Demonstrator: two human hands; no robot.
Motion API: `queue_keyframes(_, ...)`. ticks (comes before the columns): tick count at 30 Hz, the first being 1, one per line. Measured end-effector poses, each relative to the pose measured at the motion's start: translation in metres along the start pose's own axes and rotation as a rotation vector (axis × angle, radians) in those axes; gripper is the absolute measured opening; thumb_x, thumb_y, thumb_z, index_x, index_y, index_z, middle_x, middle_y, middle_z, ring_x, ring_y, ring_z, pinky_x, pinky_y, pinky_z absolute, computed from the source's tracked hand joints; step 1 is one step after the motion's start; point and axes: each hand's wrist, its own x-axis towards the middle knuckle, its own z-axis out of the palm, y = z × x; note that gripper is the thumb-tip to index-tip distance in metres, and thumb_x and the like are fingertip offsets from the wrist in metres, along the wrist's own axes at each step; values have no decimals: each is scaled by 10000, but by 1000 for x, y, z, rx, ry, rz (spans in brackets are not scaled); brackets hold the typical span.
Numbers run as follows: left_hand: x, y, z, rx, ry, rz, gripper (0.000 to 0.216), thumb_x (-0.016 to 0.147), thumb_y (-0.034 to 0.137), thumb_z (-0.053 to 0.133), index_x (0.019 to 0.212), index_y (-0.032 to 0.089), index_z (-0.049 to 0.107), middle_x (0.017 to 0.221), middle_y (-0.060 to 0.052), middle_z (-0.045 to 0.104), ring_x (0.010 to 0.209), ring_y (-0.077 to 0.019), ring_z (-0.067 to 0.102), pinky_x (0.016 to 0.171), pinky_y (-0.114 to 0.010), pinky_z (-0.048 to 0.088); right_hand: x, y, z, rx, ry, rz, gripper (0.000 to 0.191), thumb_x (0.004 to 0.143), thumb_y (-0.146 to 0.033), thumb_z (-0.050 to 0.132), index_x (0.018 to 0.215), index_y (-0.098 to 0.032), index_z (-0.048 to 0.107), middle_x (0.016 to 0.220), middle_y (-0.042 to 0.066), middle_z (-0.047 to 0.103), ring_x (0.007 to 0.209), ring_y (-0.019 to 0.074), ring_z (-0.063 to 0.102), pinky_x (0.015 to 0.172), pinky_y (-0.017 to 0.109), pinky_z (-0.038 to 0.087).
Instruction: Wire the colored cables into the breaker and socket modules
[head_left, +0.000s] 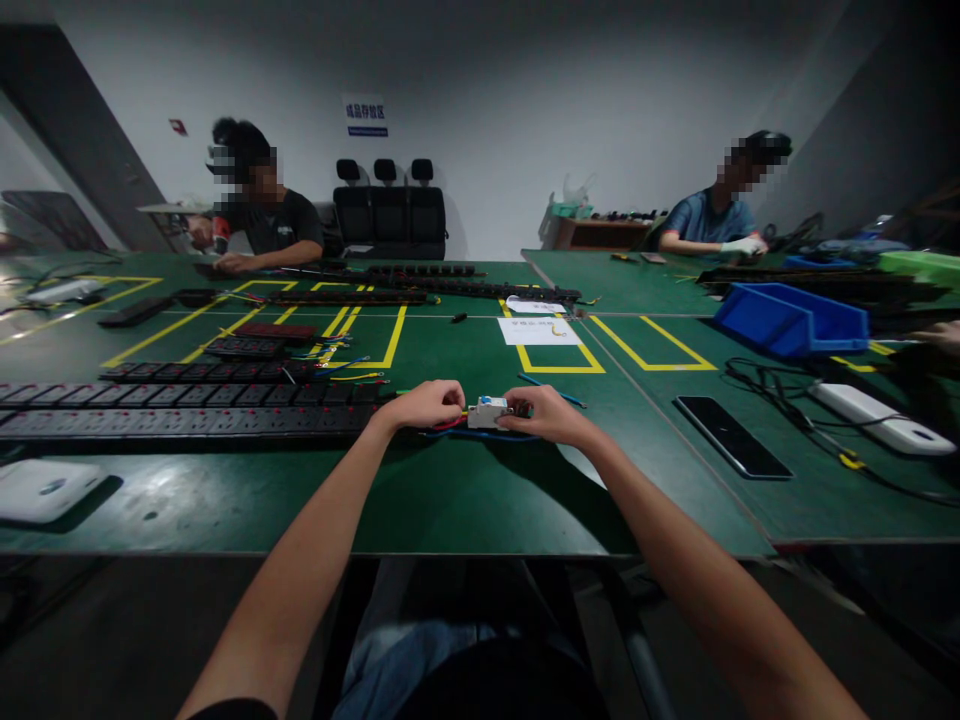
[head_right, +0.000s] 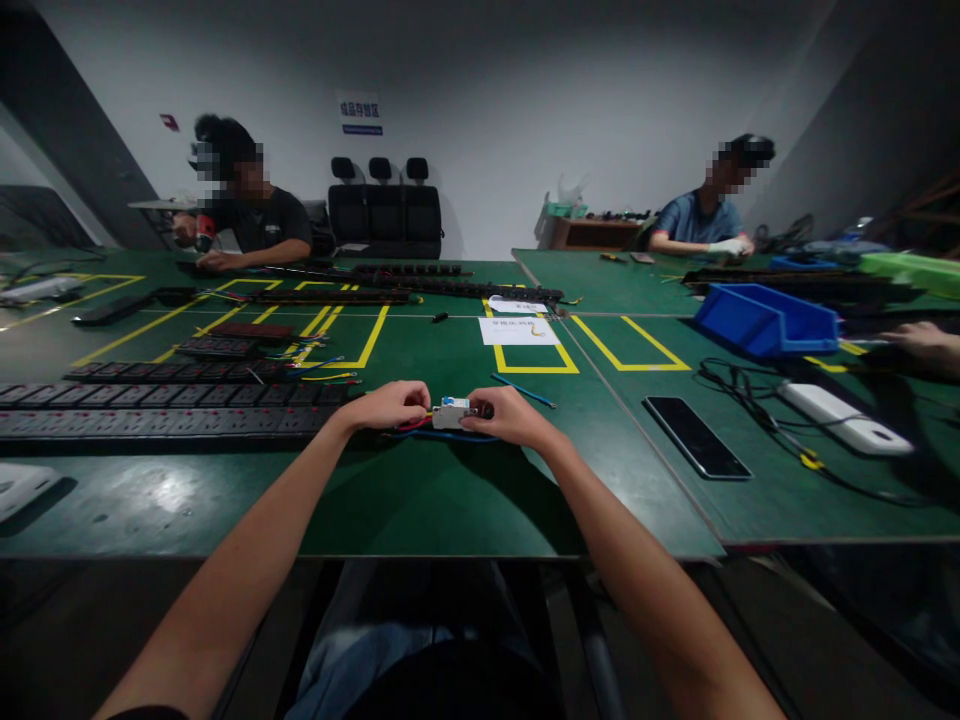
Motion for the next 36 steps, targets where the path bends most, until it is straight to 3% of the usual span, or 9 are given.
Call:
queue_keyframes(6,0,-4,3,-30,-48,54,219,723,255,665,921,163,654,832,-49,715,745,-182,658,644,-268,474,1,2,2,-11,-9,13,213,892,-393,690,784,-209,697,667,-21,593,613,142,499,583,269,336)
queue_keyframes(18,1,-5,3,-44,-14,30,237,686,216,679,914,150,668,822,-54,737,722,-180,678,605,-247,467,2,14,11,43,15,45,291,900,-468,676,841,-185,712,703,7,617,645,151,509,605,273,357)
queue_keyframes(30,1,-4,4,-52,-16,10,246,676,197,670,918,151,672,826,-54,745,723,-182,685,604,-244,471,2,15,13,24,5,50,193,897,-383,679,859,-194,676,729,-6,598,665,146,491,623,270,326)
queue_keyframes(36,0,-1,5,22,-35,7,309,708,195,645,1015,161,666,831,-34,736,717,-175,673,598,-240,445,2,8,10,-9,-9,42,166,898,-346,680,832,-198,646,734,-6,602,671,147,510,626,268,321)
